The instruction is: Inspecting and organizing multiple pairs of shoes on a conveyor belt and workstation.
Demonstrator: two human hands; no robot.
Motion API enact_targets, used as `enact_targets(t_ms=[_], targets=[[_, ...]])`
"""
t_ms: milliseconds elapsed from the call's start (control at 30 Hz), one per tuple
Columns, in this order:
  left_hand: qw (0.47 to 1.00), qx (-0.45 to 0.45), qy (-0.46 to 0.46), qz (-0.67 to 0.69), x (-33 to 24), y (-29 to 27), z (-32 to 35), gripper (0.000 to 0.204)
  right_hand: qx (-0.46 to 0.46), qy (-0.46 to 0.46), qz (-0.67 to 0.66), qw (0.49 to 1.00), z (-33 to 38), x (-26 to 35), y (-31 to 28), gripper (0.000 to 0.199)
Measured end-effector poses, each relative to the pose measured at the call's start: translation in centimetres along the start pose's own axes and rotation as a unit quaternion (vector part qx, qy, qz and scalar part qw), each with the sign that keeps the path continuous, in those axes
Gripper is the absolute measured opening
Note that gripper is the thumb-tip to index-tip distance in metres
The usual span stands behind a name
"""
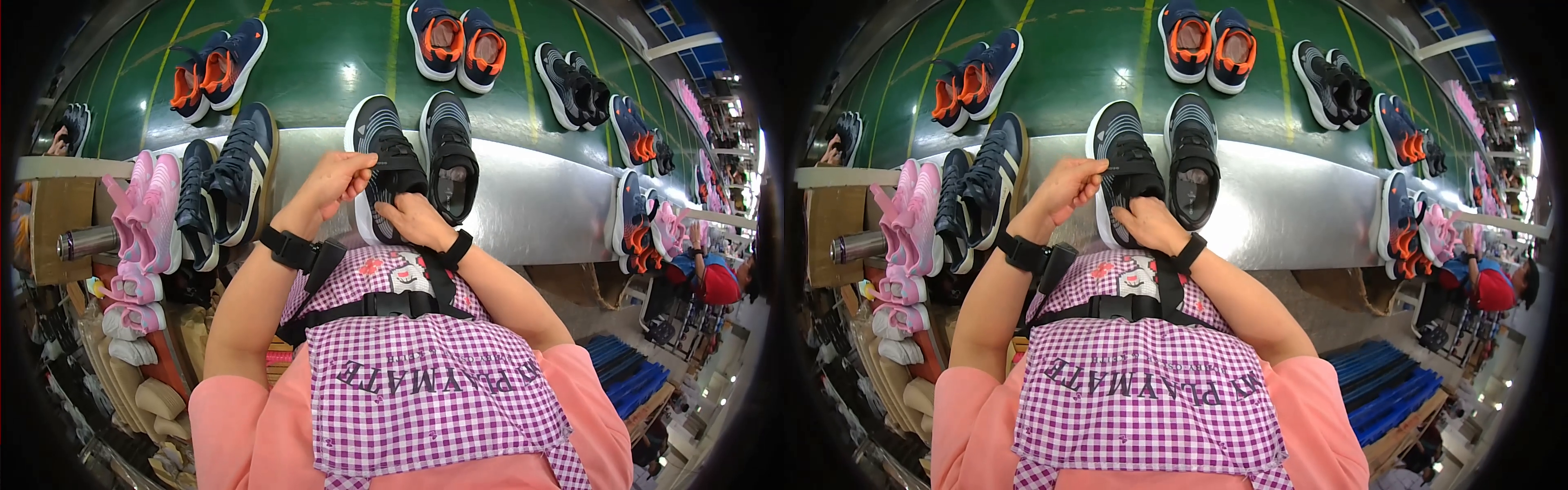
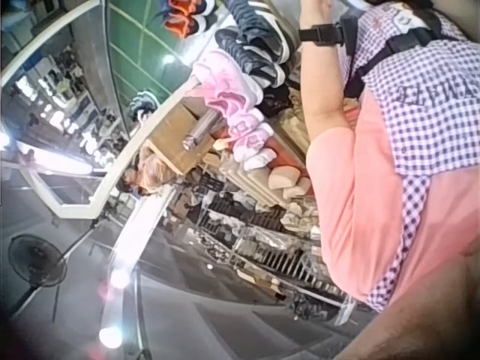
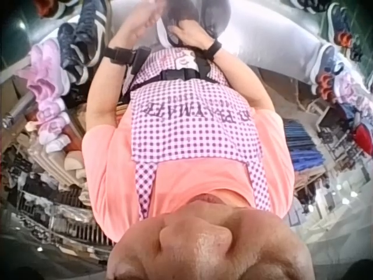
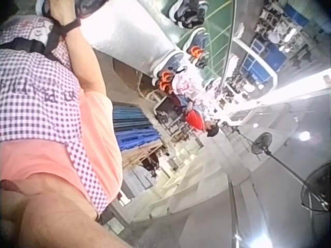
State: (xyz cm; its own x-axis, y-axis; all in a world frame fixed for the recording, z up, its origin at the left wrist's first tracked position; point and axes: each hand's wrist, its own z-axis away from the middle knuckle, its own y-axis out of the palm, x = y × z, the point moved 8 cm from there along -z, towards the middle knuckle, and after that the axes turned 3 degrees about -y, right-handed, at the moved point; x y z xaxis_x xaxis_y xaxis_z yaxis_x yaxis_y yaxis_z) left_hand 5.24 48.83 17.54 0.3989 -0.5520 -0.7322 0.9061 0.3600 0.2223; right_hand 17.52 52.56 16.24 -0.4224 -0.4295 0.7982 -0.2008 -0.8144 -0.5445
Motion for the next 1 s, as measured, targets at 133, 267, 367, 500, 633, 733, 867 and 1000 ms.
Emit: enact_targets(t_ms=[133, 267, 367, 500, 633, 733, 867, 1000], targets=[[0.999, 0.019, -0.03, 0.015, 2.4, -0.2, -0.2, 0.03, 0.015, -0.007, 0.014, 1.0, 0.0, 0.0, -0.1, 0.038], [0.998, 0.038, -0.051, 0.029, 4.1, 0.1, -0.4, 0.031, 0.029, -0.044, 0.042, 0.998, 0.1, 0.6, 0.2, 0.031], [0.998, 0.025, -0.065, 0.009, 4.7, 0.6, -0.5, 0.032, 0.041, -0.061, 0.061, 0.995, 0.1, -0.1, 0.3, 0.027], [0.998, 0.019, -0.052, -0.003, 5.4, 0.5, -0.8, 0.036, 0.079, 0.035, 0.005, 0.996, -0.2, -0.6, 0.8, 0.036], [0.989, -0.014, -0.119, -0.091, 5.9, 0.0, -0.2, 0.042, 0.026, -0.019, 0.026, 0.999, -0.5, 0.4, 0.8, 0.042], [0.973, -0.065, -0.138, -0.172, 6.4, -2.3, 0.1, 0.044, 0.012, -0.03, 0.074, 0.997, -1.6, 0.6, 2.4, 0.047], [0.985, -0.115, -0.051, -0.119, 7.2, -5.5, -0.4, 0.042, 0.058, 0.007, 0.056, 0.997, -1.8, 2.9, 2.4, 0.043], [0.934, -0.246, 0.158, -0.207, 4.1, -5.9, 3.4, 0.029, -0.091, -0.075, 0.009, 0.993, 1.6, 5.3, -3.7, 0.025]])
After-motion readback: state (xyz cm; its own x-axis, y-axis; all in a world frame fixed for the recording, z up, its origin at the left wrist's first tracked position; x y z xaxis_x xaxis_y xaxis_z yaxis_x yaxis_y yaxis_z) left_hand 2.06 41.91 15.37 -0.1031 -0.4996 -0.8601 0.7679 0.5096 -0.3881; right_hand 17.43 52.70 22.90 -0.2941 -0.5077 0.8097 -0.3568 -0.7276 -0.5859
